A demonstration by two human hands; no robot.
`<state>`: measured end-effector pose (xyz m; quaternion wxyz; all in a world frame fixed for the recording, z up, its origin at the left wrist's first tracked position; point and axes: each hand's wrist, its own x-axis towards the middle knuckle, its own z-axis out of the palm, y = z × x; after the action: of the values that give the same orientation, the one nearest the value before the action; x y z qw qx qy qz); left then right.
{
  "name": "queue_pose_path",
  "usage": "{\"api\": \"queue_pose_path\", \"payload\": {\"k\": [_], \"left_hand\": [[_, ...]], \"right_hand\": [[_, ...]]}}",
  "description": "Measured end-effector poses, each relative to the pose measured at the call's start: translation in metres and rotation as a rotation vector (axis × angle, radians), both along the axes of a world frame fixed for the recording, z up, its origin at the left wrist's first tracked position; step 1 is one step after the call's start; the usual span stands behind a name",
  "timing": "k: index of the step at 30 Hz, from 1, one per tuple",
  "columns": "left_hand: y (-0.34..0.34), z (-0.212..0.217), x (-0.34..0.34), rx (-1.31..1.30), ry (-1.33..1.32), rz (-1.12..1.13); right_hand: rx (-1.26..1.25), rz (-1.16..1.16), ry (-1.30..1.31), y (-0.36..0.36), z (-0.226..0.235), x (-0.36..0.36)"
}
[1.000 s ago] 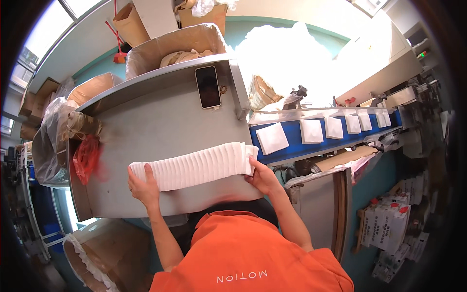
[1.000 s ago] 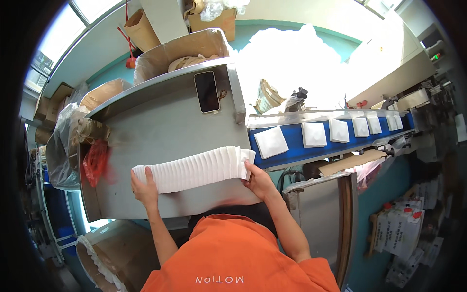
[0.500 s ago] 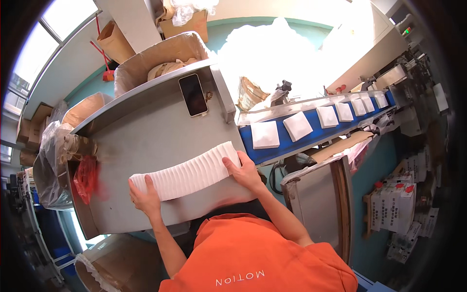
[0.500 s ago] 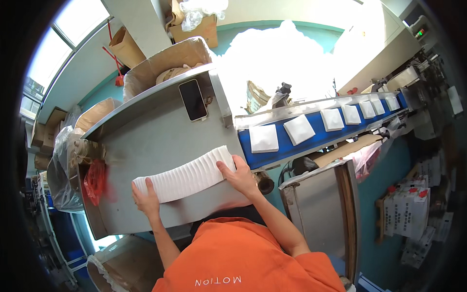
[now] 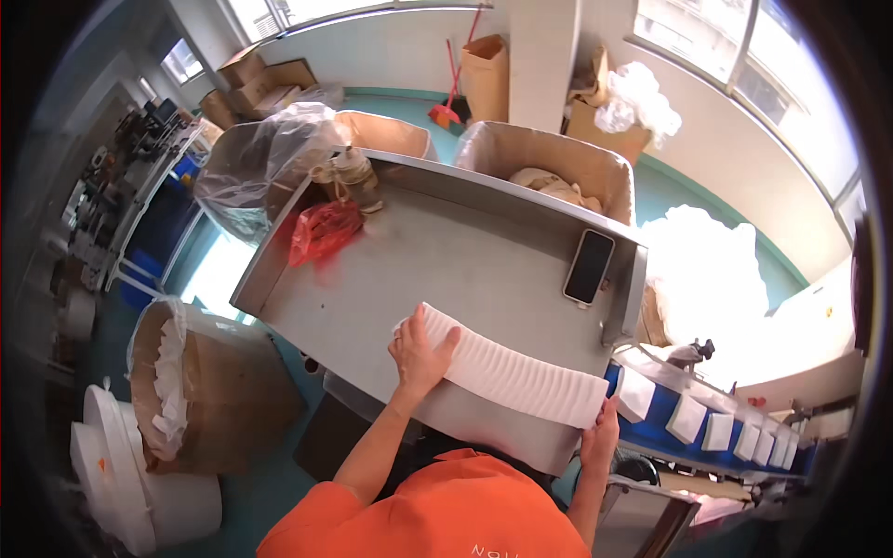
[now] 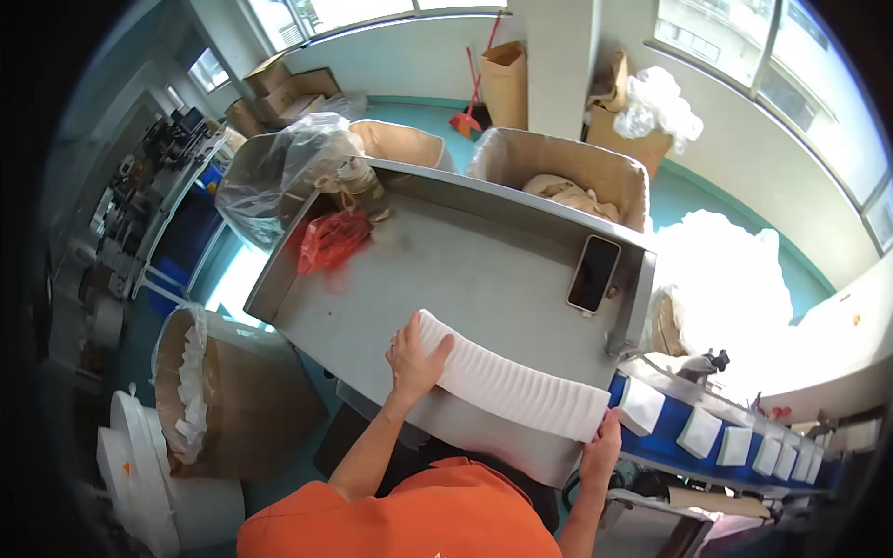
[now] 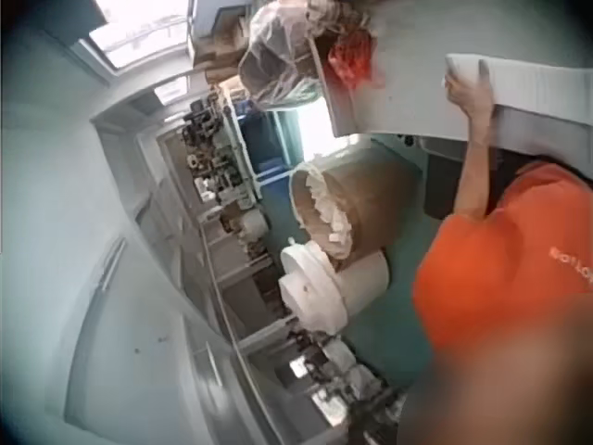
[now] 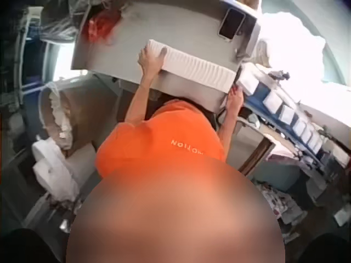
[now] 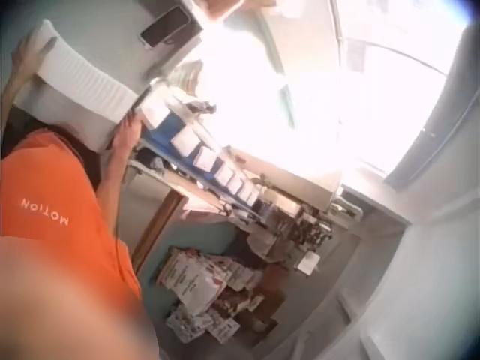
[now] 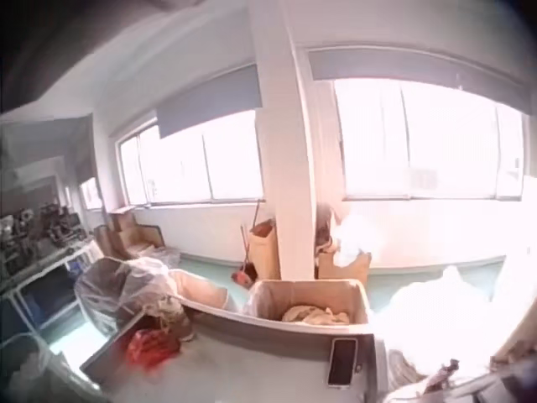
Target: Organizing and preparing pleated paper filters from a machine onto a packaging station.
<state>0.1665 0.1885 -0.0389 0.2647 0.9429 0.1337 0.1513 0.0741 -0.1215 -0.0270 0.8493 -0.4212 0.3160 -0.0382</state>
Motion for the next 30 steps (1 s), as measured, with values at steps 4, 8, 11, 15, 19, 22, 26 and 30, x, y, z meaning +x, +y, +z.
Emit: {"api": "queue_pose_path", "payload": {"k": [4, 8, 11, 15, 19, 22, 26, 30], "left_hand": [[-0.011, 0.004, -0.004, -0.04, 0.047, -0.011], [0.001, 0.003, -0.011, -0.037, 0.058, 0.065], [0.0, -0.004, -0.011, 0.021, -0.039, 0.088], [0.007, 0.003, -0.001, -0.059, -0.02, 0.059], [0.043, -0.005, 0.018, -0.424, -0.017, 0.115], [0.057, -0.024, 0.018, -0.321, 0.012, 0.008], [0.045, -0.019, 0.009, -0.43, 0.204, -0.056], [0.034, -0.021, 0.003, -0.378, 0.181, -0.031]], "right_hand": [[-0.712, 0.236, -0.026, 0.015, -0.027, 0.004], [-0.296, 0.283, -0.009, -0.003, -0.062, -0.011], [-0.551, 0.334, 0.022, 0.0, -0.047, -0.013], [-0.932, 0.505, 0.175, 0.01, -0.005, 0.006], [-0.715, 0.452, -0.034, -0.003, -0.026, -0.01], [-0.431, 0.489, -0.126, -0.024, -0.045, -0.028], [-0.067, 0.28, -0.011, -0.063, -0.098, -0.031], [-0.265, 0.238, 0.023, 0.007, -0.012, -0.013]]}}
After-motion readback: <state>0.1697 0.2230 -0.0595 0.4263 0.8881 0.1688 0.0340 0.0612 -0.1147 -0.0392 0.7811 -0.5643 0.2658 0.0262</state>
